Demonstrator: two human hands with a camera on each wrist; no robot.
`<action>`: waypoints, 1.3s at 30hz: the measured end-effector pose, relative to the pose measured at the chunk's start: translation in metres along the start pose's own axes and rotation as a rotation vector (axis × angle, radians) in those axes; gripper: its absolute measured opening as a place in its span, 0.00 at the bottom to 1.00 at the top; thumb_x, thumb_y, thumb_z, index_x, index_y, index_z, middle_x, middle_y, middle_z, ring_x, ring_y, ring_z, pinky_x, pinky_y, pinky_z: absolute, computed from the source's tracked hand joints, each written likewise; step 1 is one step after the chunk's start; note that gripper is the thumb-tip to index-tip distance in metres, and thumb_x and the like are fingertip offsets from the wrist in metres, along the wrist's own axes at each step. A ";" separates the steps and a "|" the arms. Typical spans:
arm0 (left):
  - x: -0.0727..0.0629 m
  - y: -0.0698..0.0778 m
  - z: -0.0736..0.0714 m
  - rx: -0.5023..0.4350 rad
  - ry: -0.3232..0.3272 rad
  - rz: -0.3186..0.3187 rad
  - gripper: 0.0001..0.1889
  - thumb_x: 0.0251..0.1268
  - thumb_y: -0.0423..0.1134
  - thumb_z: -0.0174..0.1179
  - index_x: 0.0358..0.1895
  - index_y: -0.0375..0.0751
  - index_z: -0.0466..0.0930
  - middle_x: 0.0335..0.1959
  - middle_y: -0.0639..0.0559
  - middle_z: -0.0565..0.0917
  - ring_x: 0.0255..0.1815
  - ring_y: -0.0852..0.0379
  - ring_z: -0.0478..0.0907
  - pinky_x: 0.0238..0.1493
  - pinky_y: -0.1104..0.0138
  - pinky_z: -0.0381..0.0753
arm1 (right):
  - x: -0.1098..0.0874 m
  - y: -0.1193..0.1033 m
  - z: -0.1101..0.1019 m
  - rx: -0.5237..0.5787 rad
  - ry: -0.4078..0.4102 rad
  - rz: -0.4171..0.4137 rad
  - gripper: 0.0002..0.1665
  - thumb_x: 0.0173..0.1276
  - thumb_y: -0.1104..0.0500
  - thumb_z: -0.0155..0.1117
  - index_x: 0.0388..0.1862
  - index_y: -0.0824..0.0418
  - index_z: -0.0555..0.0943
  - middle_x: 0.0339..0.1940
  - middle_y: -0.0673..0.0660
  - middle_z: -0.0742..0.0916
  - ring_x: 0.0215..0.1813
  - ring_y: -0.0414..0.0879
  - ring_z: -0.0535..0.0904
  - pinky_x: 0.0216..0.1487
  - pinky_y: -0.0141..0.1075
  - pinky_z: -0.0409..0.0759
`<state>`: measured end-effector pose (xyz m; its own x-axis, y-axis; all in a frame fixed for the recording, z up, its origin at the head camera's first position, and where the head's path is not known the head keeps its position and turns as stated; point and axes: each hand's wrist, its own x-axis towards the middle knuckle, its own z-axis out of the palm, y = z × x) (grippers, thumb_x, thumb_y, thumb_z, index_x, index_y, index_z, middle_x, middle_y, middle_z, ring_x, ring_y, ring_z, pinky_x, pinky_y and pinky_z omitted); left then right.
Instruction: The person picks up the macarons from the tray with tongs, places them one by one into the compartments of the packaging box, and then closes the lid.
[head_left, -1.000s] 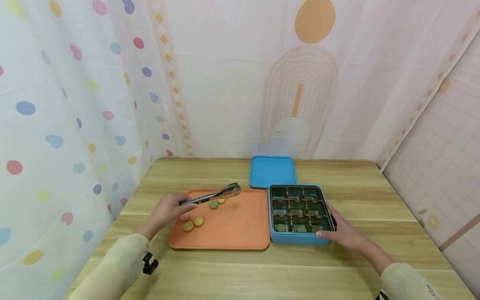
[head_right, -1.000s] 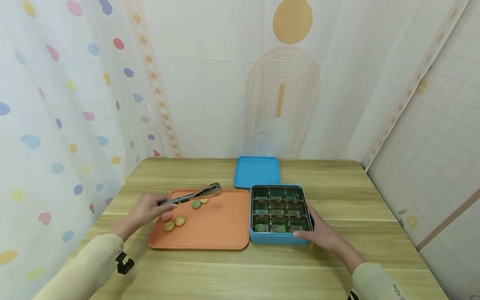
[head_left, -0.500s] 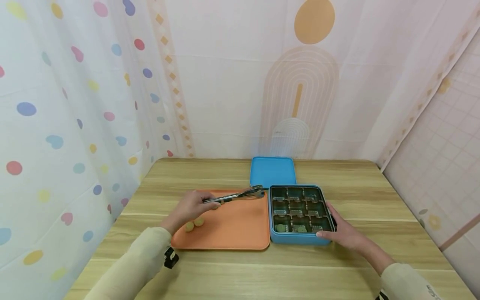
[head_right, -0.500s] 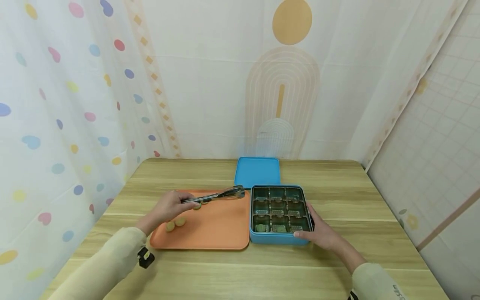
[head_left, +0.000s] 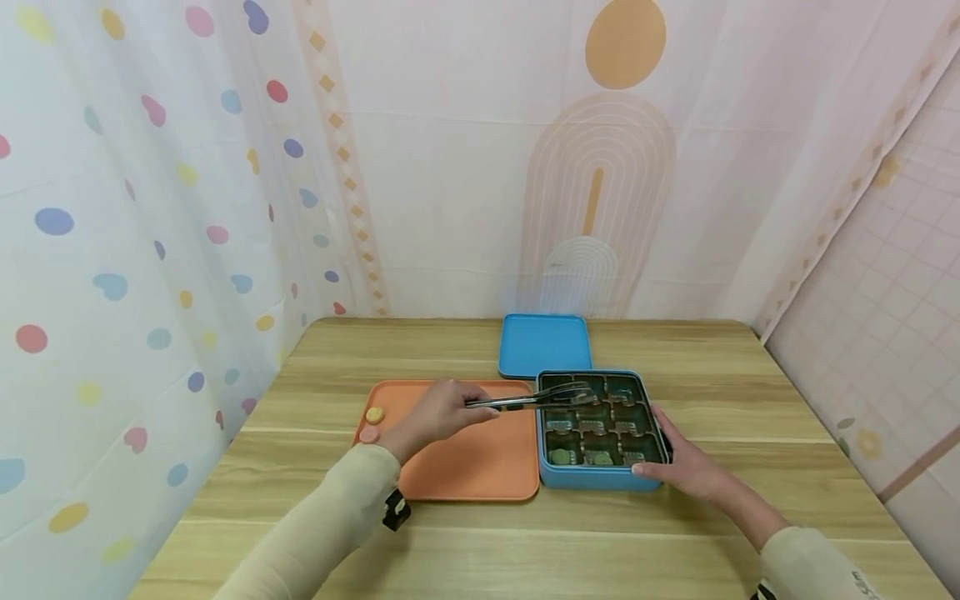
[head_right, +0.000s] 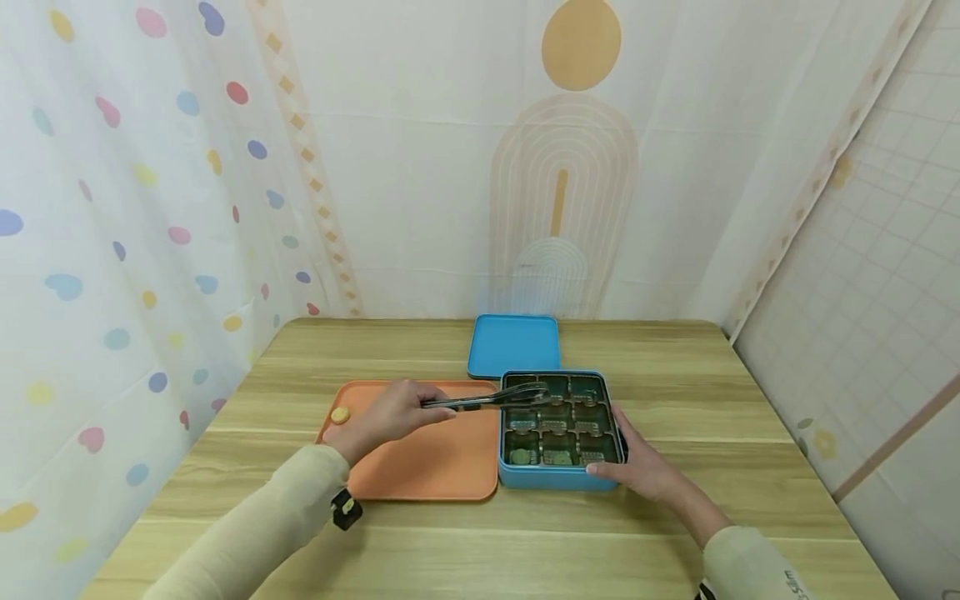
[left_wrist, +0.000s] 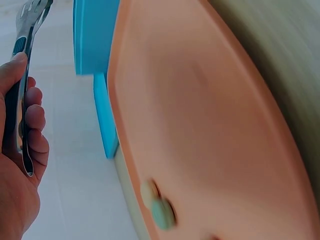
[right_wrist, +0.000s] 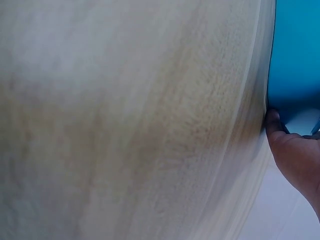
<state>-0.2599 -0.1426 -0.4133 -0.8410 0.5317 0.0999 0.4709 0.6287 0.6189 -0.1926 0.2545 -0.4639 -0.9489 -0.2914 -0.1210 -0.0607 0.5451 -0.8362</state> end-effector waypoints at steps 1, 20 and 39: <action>0.003 0.003 0.003 0.001 -0.009 0.010 0.10 0.68 0.50 0.64 0.37 0.48 0.88 0.21 0.46 0.83 0.14 0.63 0.62 0.20 0.68 0.63 | 0.000 0.000 0.000 0.000 0.000 -0.001 0.66 0.64 0.50 0.72 0.81 0.62 0.34 0.77 0.77 0.48 0.75 0.74 0.48 0.67 0.68 0.51; 0.033 0.039 0.046 0.109 -0.062 0.158 0.13 0.66 0.51 0.65 0.43 0.47 0.90 0.24 0.61 0.83 0.16 0.66 0.72 0.27 0.72 0.74 | 0.000 0.003 0.002 -0.030 0.003 0.047 0.68 0.63 0.46 0.73 0.81 0.61 0.34 0.77 0.77 0.47 0.73 0.77 0.49 0.67 0.68 0.53; 0.015 0.023 0.019 -0.009 -0.058 0.096 0.07 0.67 0.51 0.65 0.34 0.56 0.86 0.19 0.55 0.79 0.14 0.64 0.62 0.22 0.69 0.63 | -0.001 -0.001 -0.001 -0.004 -0.016 0.027 0.67 0.64 0.49 0.72 0.81 0.60 0.33 0.77 0.77 0.46 0.75 0.76 0.45 0.67 0.69 0.51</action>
<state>-0.2567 -0.1093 -0.4127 -0.7753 0.6214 0.1134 0.5457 0.5685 0.6157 -0.1914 0.2549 -0.4625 -0.9450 -0.2896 -0.1518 -0.0368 0.5556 -0.8306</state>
